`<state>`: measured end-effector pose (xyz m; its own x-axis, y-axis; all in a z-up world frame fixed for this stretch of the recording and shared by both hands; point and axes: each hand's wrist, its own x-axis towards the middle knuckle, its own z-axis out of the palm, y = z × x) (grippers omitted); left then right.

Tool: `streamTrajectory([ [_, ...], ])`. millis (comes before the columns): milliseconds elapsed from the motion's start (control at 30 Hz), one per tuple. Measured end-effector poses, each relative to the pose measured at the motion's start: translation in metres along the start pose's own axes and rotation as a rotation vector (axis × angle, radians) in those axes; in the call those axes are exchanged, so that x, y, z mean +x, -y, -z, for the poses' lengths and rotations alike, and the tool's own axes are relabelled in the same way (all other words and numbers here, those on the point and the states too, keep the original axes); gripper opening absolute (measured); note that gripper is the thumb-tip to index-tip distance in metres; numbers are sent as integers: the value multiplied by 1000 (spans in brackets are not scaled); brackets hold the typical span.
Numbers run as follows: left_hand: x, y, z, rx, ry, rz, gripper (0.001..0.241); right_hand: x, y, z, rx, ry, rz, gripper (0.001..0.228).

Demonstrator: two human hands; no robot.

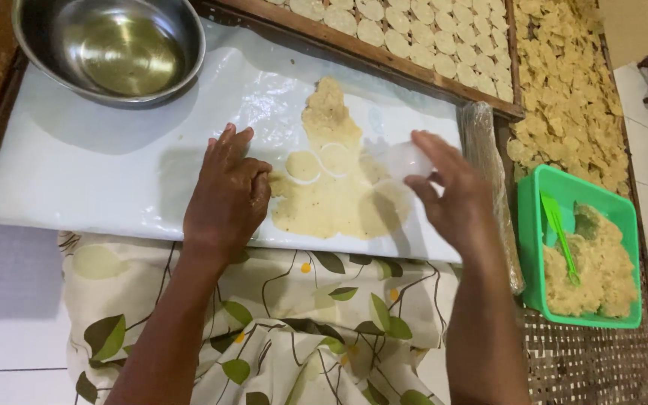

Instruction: Cutting circular shapes from flattened dough and placing them on a bamboo drying tray.

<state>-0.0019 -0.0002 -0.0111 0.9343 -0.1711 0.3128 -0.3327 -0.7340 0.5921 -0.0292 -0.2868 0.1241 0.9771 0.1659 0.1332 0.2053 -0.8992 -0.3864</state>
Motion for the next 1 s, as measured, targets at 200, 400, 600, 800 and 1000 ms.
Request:
streamTrajectory([
  [200,-1,-1,1,7,-16,-5,17,-12,-5,-7,44,58,-30,56],
  [400,-2,3,-2,-3,-28,-27,18,-16,-28,-24,345,145,-208,54],
  [600,-2,3,-3,12,-31,-25,17,-16,-34,-25,455,190,-346,49],
  [800,-2,1,-1,4,-52,-39,15,-11,-21,-26,422,219,-375,48],
  [1000,-4,1,-4,11,-83,-49,14,-12,-8,-22,347,244,-387,49],
])
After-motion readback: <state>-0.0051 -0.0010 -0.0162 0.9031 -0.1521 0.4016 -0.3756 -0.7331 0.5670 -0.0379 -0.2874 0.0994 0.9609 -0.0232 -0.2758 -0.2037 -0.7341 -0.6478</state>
